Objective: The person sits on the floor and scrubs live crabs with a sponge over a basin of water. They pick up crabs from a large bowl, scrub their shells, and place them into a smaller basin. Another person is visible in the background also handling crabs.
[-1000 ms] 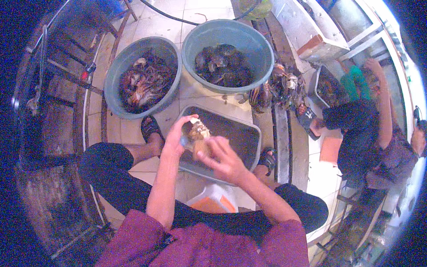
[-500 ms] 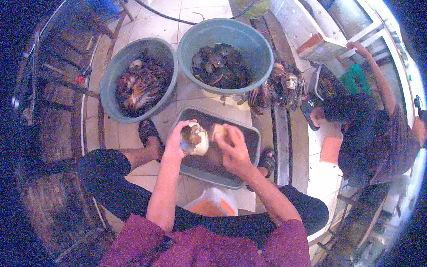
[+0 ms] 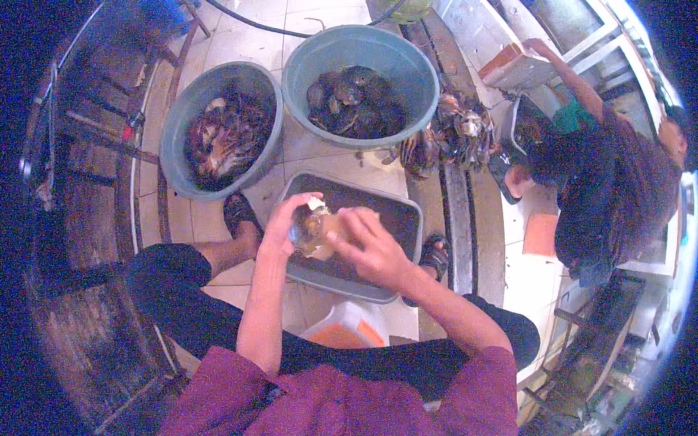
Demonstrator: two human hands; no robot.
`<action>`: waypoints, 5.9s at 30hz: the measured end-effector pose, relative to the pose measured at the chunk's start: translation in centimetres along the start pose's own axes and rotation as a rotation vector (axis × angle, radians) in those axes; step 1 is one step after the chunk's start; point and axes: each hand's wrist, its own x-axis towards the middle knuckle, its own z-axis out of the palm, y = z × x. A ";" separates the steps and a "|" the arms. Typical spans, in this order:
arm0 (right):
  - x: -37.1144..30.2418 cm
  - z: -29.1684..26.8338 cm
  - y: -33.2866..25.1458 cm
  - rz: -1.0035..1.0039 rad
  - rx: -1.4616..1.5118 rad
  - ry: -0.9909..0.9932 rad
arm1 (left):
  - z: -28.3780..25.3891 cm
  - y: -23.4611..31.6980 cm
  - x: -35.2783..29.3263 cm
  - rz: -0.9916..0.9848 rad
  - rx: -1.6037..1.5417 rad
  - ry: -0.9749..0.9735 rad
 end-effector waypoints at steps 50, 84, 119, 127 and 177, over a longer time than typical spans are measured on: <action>0.5 3.3 -1.5 0.511 0.172 0.400 | 1.7 0.7 -1.8 0.912 0.391 0.296; 0.8 3.6 -0.9 0.484 0.087 0.338 | 0.3 0.6 -1.0 0.838 0.274 0.400; 0.0 0.8 2.6 0.150 -0.185 0.037 | 0.2 -0.2 0.8 0.137 -0.082 0.516; 0.6 0.1 0.7 -0.115 -0.125 -0.027 | 0.9 -0.4 1.3 0.137 0.018 0.621; -10.7 16.1 9.9 1.295 0.288 0.183 | -16.4 -17.9 8.0 -0.142 -0.412 0.335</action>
